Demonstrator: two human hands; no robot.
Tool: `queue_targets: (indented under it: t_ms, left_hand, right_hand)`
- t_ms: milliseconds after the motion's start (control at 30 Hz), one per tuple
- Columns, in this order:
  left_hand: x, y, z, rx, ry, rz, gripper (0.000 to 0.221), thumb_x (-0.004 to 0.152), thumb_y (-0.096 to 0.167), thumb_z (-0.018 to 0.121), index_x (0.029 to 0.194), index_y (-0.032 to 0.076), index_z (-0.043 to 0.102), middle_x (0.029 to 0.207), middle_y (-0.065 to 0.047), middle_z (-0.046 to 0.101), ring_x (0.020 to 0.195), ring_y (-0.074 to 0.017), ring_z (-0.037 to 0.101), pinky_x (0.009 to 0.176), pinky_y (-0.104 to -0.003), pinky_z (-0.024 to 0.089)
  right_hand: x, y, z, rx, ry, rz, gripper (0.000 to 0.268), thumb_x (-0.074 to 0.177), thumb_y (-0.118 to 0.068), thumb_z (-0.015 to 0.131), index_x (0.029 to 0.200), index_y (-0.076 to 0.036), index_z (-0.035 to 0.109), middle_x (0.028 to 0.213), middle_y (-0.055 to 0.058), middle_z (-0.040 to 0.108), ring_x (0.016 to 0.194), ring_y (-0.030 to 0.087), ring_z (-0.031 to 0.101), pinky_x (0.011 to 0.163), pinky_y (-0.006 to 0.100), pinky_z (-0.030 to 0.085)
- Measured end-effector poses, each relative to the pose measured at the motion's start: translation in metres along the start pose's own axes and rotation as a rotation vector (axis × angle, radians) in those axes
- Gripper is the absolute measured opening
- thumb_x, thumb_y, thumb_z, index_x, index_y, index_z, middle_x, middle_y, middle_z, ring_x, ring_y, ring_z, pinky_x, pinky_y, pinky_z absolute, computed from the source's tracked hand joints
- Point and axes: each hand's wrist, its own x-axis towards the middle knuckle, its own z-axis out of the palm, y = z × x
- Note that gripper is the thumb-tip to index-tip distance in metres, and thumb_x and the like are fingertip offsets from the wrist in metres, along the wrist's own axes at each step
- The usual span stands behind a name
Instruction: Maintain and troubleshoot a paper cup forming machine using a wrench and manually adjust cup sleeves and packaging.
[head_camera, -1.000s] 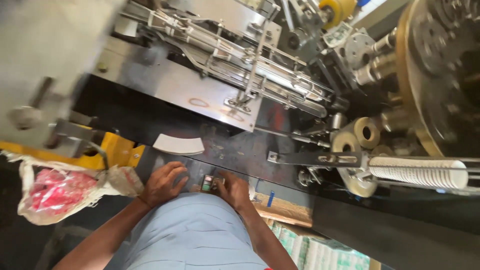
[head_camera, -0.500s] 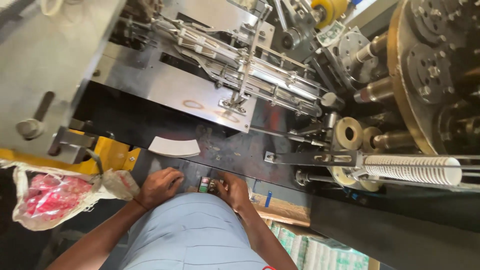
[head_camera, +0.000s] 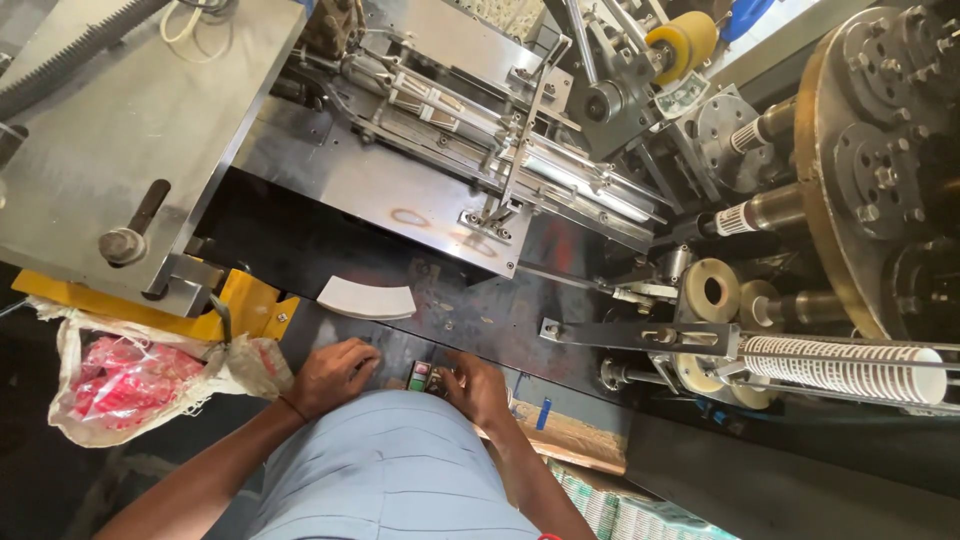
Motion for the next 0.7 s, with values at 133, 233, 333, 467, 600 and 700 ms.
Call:
queue_targets:
  t_ms: [133,233,333,467,600,700]
  left_hand:
    - [-0.001,-0.001,0.0,-0.008,-0.019,-0.013,0.01,0.086,0.013,0.073,0.093,0.007,0.069,0.088,-0.007,0.072,0.072,-0.0254,0.071,0.064,-0.036,0.057]
    - [-0.001,-0.001,0.002,-0.005,-0.051,-0.056,0.009,0.086,0.013,0.074,0.092,0.007,0.07,0.087,-0.007,0.072,0.07,-0.0249,0.071,0.063,-0.036,0.057]
    - [0.0,0.0,0.002,-0.015,-0.029,-0.026,0.009,0.085,0.012,0.073,0.092,0.007,0.07,0.087,-0.007,0.072,0.07,-0.0254,0.071,0.063,-0.036,0.057]
    - [0.006,0.002,-0.001,0.005,-0.02,0.008,0.009,0.085,0.012,0.073,0.091,0.007,0.069,0.086,-0.007,0.071,0.07,-0.0263,0.07,0.063,-0.037,0.056]
    - [0.023,0.0,0.001,0.007,0.045,0.046,0.009,0.083,0.011,0.074,0.089,0.008,0.069,0.084,-0.007,0.071,0.07,-0.0268,0.07,0.063,-0.038,0.056]
    - [0.056,0.005,-0.007,-0.008,0.192,0.054,0.009,0.086,0.01,0.074,0.091,0.007,0.067,0.086,-0.009,0.07,0.074,-0.0273,0.07,0.066,-0.037,0.056]
  right_hand:
    - [0.002,-0.006,-0.004,0.018,-0.024,0.012,0.032,0.088,-0.019,0.075,0.114,0.0,0.073,0.085,0.017,0.075,0.069,0.028,0.074,0.063,0.039,0.058]
    - [0.002,-0.01,-0.008,0.027,-0.033,0.038,0.033,0.088,-0.019,0.075,0.115,-0.001,0.073,0.085,0.017,0.075,0.069,0.028,0.074,0.063,0.039,0.058]
    - [0.001,-0.009,-0.007,0.045,-0.01,0.038,0.033,0.088,-0.019,0.075,0.116,-0.001,0.073,0.088,0.018,0.076,0.071,0.028,0.074,0.065,0.039,0.058]
    - [0.002,0.014,-0.002,0.026,0.028,0.003,0.033,0.089,-0.018,0.075,0.117,-0.003,0.072,0.089,0.016,0.075,0.073,0.028,0.074,0.065,0.039,0.058]
    - [0.02,0.046,-0.019,0.036,0.258,0.034,0.025,0.086,-0.017,0.077,0.109,-0.008,0.075,0.089,0.012,0.075,0.067,0.023,0.072,0.061,0.035,0.057]
    - [0.05,0.05,-0.062,-0.016,0.469,0.017,0.016,0.089,-0.017,0.077,0.103,-0.01,0.074,0.082,0.009,0.073,0.065,0.02,0.07,0.06,0.033,0.055]
